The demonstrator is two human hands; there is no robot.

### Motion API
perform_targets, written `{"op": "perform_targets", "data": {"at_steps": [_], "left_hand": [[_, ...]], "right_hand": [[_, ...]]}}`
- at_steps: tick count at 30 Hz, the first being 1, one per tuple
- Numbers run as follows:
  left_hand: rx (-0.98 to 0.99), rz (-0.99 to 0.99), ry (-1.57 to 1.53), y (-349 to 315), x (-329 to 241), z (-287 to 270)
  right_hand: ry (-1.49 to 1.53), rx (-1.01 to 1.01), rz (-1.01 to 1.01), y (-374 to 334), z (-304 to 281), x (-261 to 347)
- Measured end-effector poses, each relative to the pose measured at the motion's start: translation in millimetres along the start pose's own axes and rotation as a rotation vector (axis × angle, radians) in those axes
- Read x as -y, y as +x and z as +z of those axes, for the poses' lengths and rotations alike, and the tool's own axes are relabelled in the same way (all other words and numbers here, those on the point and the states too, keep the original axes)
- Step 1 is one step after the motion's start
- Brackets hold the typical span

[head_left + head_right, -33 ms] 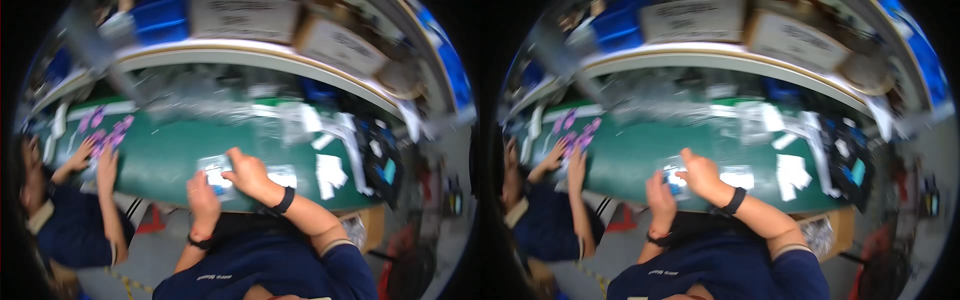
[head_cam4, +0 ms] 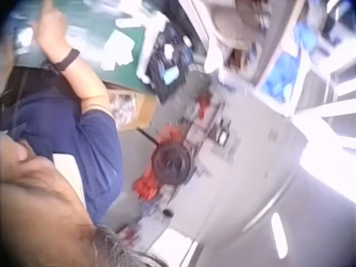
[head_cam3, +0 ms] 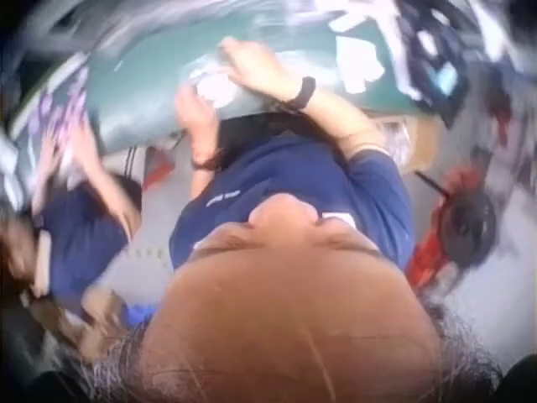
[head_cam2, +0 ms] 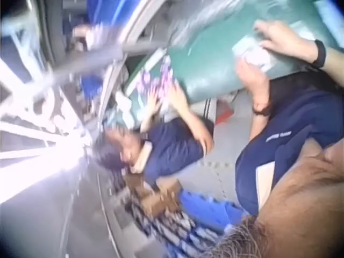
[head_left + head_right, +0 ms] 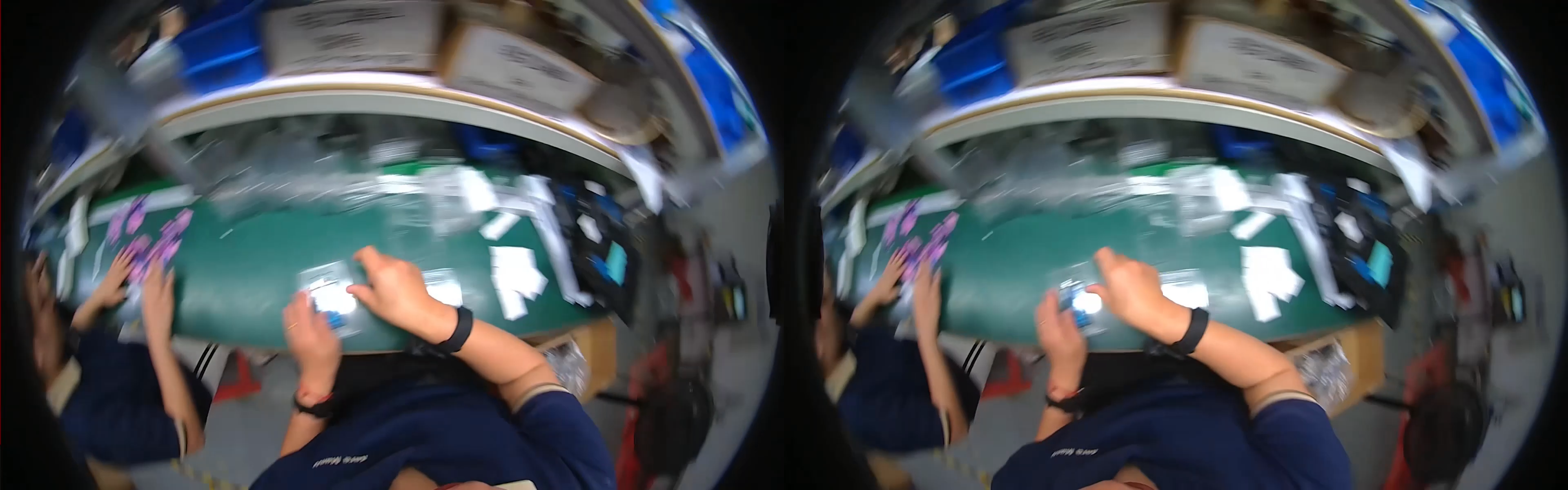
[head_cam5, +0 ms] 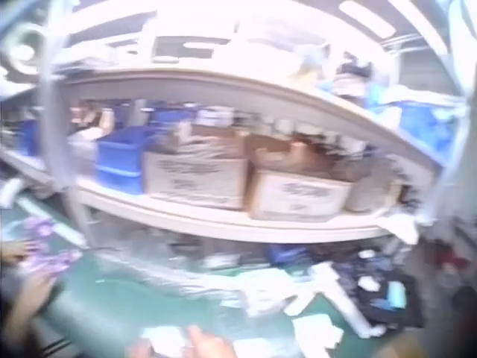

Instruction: Sorting and assembling small electronic components into trays and bags on a production line.

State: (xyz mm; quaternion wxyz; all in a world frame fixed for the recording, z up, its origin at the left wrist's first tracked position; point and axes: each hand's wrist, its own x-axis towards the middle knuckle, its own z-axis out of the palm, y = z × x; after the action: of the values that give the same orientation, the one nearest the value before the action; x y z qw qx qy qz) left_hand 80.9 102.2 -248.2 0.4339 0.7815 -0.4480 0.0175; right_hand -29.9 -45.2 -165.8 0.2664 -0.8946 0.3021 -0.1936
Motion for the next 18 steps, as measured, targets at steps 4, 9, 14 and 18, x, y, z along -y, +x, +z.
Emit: {"op": "perform_targets", "data": {"at_steps": [4,9,14,18], "left_hand": [[-0.123,0.086,0.046,-13.1,8.3,-15.7],[0.107,0.321,-0.034,-2.8,-30.8,-9.6],[0.442,0.57,-0.091,-8.3,-64.7,13.4],[0.501,0.55,-0.06,-16.2,-78.1,34.9]], "right_hand": [[-0.102,-0.324,0.112,-44.4,-102.9,-39.5],[-0.507,-0.63,0.515,-128.8,-249.5,-144.6],[-0.381,-0.21,0.677,-164.7,-297.6,-218.8],[-0.454,-0.163,0.716,-168.6,-303.7,-225.5]]}}
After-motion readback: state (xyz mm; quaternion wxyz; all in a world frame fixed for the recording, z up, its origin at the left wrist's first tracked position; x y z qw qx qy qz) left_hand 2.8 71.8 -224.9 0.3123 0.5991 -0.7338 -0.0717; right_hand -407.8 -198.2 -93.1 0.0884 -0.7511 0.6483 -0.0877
